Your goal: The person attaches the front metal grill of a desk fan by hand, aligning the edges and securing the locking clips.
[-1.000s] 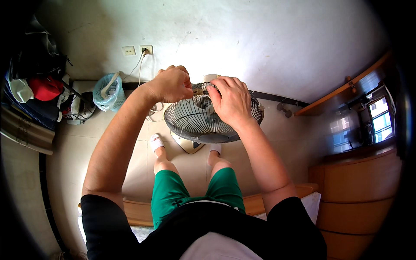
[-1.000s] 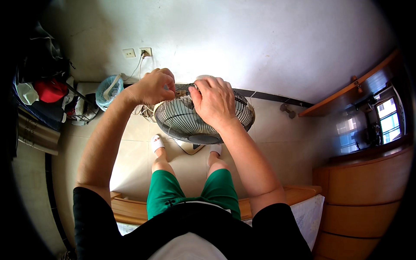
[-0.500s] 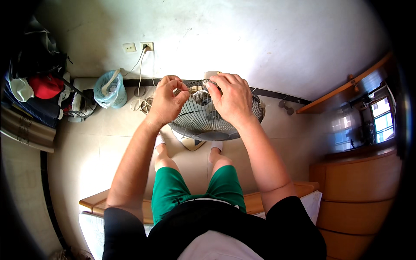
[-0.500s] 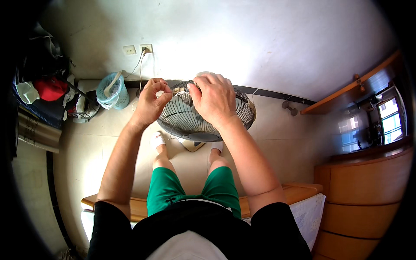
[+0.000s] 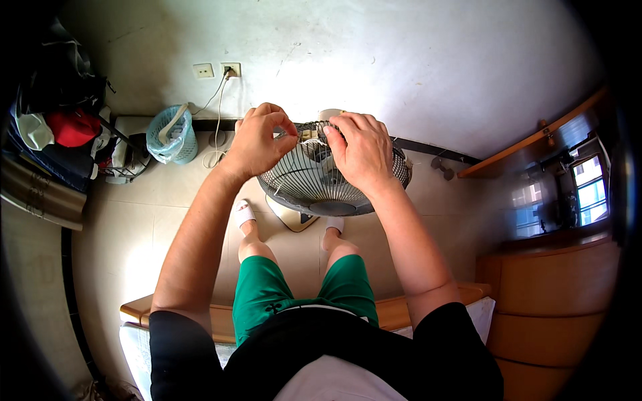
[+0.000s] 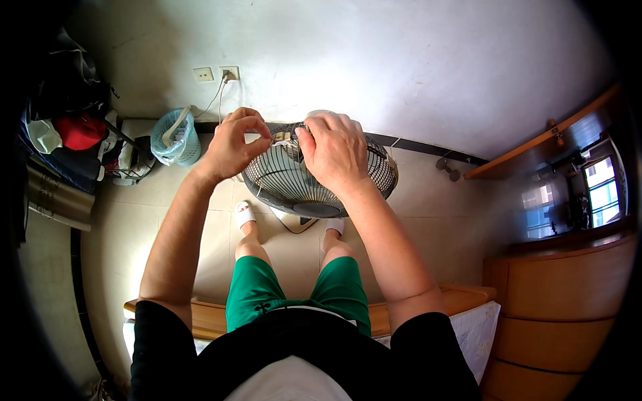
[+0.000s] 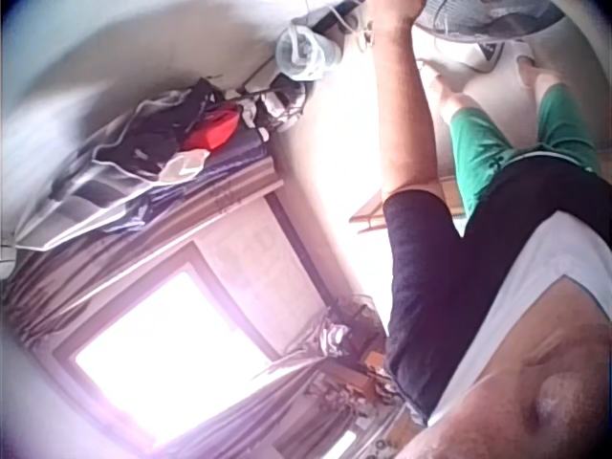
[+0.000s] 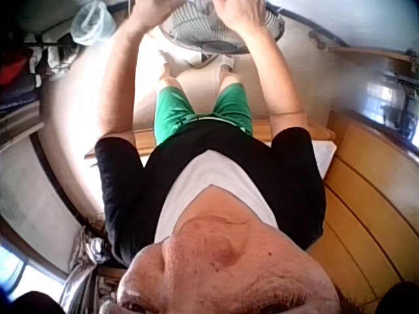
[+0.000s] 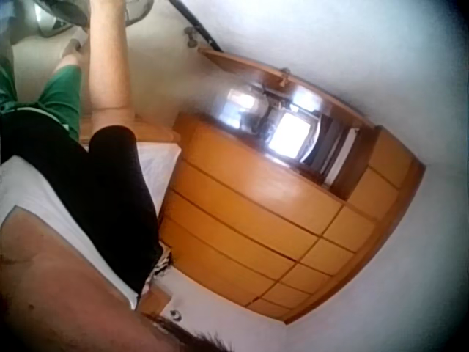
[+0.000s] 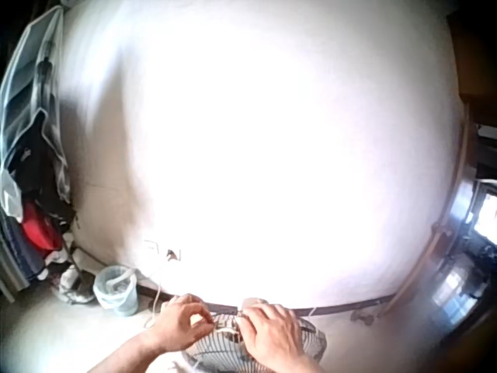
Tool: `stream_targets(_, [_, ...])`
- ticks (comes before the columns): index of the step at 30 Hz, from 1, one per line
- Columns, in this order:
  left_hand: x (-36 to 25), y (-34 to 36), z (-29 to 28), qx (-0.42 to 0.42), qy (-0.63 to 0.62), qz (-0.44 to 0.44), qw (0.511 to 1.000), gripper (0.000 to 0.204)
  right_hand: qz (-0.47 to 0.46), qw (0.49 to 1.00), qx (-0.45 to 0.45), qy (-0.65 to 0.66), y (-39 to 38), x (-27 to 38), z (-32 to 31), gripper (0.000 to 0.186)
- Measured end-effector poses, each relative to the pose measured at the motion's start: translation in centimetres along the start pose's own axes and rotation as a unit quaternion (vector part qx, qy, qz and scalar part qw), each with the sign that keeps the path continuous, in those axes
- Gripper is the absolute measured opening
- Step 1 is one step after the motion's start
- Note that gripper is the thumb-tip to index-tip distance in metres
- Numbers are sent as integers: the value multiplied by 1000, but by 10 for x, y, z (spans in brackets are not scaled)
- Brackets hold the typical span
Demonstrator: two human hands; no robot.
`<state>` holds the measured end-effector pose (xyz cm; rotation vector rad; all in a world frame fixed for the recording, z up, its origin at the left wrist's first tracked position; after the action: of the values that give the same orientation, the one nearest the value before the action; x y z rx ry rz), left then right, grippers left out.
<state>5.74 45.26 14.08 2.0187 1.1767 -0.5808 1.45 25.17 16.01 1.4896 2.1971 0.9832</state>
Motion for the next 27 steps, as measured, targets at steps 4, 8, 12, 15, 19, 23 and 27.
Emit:
stream_targets(4, [-1, 13, -8, 75, 27, 10, 997, 17, 2, 1000, 6, -1, 1, 1, 0, 18])
stream_targets(8, [2, 23, -7, 137, -15, -58, 989, 20, 1, 1000, -1, 0, 1, 0, 1, 18])
stream_targets(12, [-1, 28, -4, 156, 10, -99, 983, 23, 5, 1000, 6, -7, 2, 1, 3, 18])
stream_targets(15, [-5, 28, -1, 136, 48, -107, 984, 24, 5, 1000, 1, -13, 3, 0, 5, 18])
stream_targets(19, [-17, 21, 1, 67, 76, -112, 989, 25, 18, 1000, 5, -19, 6, -1, 6, 19])
stream_targets(23, [-9, 9, 14, -34, 47, -102, 993, 23, 34, 999, 8, -11, 8, -2, 7, 20])
stream_targets(27, [-5, -7, 30, -135, -13, -111, 984, 20, 40, 999, 6, -11, 8, -2, 8, 21])
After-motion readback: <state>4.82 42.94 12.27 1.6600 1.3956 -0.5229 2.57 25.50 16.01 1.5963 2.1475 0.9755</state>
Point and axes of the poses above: each hand's wrist, its own y-axis towards the middle knuckle, its own z-axis out of the palm, x = y × z, the point moved 2 cm from there along y, towards the middle knuckle, and after that the axes turned 3 degrees about -x, right-handed, at the moved point
